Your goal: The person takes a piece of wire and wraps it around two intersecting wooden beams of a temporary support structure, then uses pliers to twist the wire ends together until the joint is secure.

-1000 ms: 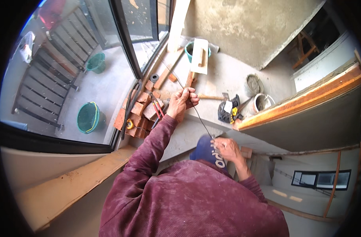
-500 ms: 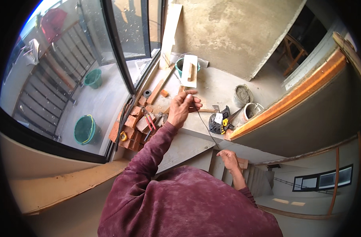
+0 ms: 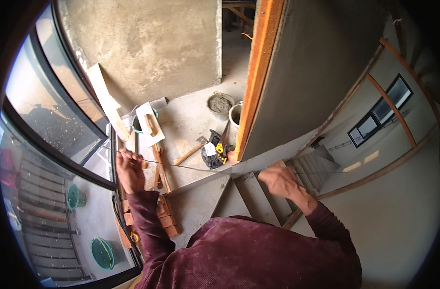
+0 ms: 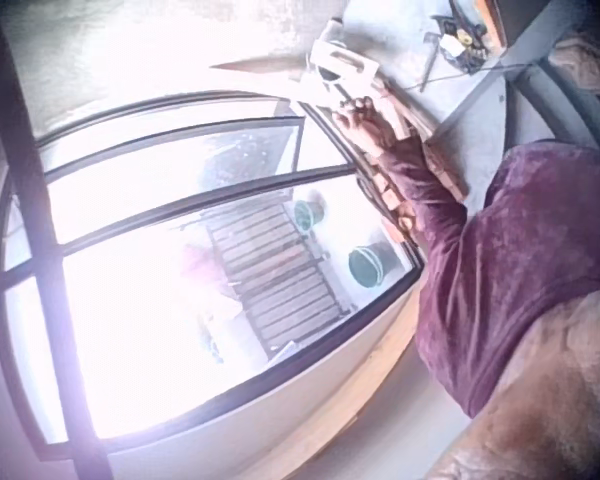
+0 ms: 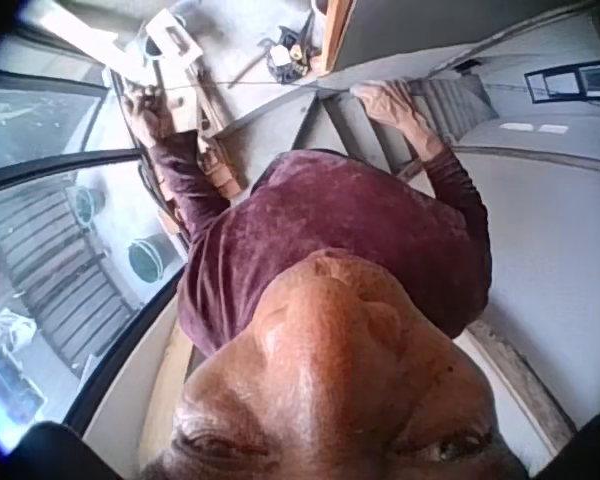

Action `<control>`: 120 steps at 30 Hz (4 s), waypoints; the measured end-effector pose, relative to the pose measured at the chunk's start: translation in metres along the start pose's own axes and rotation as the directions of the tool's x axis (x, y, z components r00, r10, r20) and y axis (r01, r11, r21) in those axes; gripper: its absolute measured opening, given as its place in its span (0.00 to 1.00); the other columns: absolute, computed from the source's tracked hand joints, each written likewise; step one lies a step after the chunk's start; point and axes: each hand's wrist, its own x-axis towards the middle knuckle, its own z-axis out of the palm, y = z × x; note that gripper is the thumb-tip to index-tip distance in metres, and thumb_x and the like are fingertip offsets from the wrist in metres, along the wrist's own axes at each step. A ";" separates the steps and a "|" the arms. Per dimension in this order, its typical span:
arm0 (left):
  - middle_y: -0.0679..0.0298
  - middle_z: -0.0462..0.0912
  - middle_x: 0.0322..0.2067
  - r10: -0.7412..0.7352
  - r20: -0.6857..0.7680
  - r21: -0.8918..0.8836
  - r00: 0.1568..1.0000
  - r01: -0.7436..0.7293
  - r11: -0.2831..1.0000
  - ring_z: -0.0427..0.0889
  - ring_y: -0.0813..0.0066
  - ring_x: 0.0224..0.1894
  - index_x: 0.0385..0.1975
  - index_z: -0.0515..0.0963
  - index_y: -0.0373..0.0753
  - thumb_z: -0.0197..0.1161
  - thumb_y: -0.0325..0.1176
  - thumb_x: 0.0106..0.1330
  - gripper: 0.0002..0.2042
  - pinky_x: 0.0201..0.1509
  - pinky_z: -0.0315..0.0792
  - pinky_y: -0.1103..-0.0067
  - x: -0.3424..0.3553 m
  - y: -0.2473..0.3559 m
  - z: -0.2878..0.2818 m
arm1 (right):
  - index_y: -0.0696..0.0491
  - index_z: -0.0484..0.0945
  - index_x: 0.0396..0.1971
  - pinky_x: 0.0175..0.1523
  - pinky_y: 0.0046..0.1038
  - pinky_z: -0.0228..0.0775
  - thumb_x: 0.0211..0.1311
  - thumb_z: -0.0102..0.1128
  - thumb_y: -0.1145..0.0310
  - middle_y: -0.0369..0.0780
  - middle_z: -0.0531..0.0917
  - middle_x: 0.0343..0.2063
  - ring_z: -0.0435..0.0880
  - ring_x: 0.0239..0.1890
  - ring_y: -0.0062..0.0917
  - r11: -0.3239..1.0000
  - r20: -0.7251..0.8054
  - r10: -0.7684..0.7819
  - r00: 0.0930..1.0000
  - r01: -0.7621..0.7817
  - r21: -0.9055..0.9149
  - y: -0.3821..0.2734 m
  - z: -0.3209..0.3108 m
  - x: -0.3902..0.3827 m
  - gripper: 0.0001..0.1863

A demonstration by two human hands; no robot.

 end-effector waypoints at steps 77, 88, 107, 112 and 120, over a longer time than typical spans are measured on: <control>0.64 0.77 0.32 -0.574 0.262 0.131 0.776 0.561 0.818 0.80 0.76 0.31 0.39 0.72 0.38 0.51 0.28 0.66 0.06 0.33 0.78 0.81 -0.019 -0.099 0.027 | 0.58 0.80 0.40 0.26 0.27 0.67 0.46 0.60 0.85 0.40 0.79 0.22 0.76 0.20 0.29 0.993 -0.548 -0.050 0.835 -0.017 -0.116 -0.094 0.074 -0.026 0.18; 0.71 0.73 0.30 -0.480 0.266 -0.412 0.836 0.549 0.728 0.74 0.79 0.29 0.38 0.68 0.42 0.48 0.30 0.69 0.03 0.38 0.73 0.80 0.011 -0.109 0.027 | 0.60 0.80 0.38 0.28 0.31 0.68 0.53 0.57 0.81 0.43 0.78 0.21 0.76 0.22 0.35 0.977 -0.457 0.155 0.876 -0.205 -0.062 -0.093 0.066 -0.005 0.11; 0.66 0.65 0.23 -0.234 0.468 -0.805 0.852 0.520 0.284 0.58 0.81 0.18 0.34 0.67 0.35 0.44 0.21 0.66 0.04 0.19 0.54 0.84 0.078 -0.072 -0.017 | 0.57 0.74 0.27 0.23 0.29 0.61 0.65 0.46 0.64 0.42 0.73 0.16 0.70 0.16 0.29 0.737 0.358 0.041 0.933 -0.270 0.620 -0.064 0.003 -0.004 0.13; 0.67 0.62 0.20 -0.321 0.335 -0.858 0.886 0.428 0.284 0.57 0.81 0.17 0.31 0.66 0.34 0.43 0.20 0.66 0.04 0.19 0.55 0.84 0.062 -0.066 -0.023 | 0.57 0.73 0.28 0.23 0.27 0.61 0.61 0.45 0.73 0.42 0.73 0.16 0.69 0.16 0.28 0.844 -0.115 0.534 0.837 -0.520 0.135 -0.044 0.010 -0.005 0.07; 0.67 0.60 0.19 -0.220 0.315 -0.865 0.923 0.374 0.333 0.57 0.80 0.18 0.27 0.64 0.33 0.44 0.19 0.63 0.04 0.21 0.55 0.83 0.096 -0.038 -0.063 | 0.56 0.73 0.29 0.24 0.24 0.62 0.65 0.48 0.67 0.35 0.70 0.16 0.69 0.18 0.15 0.153 0.216 0.374 0.902 -0.289 0.945 -0.045 -0.006 -0.042 0.09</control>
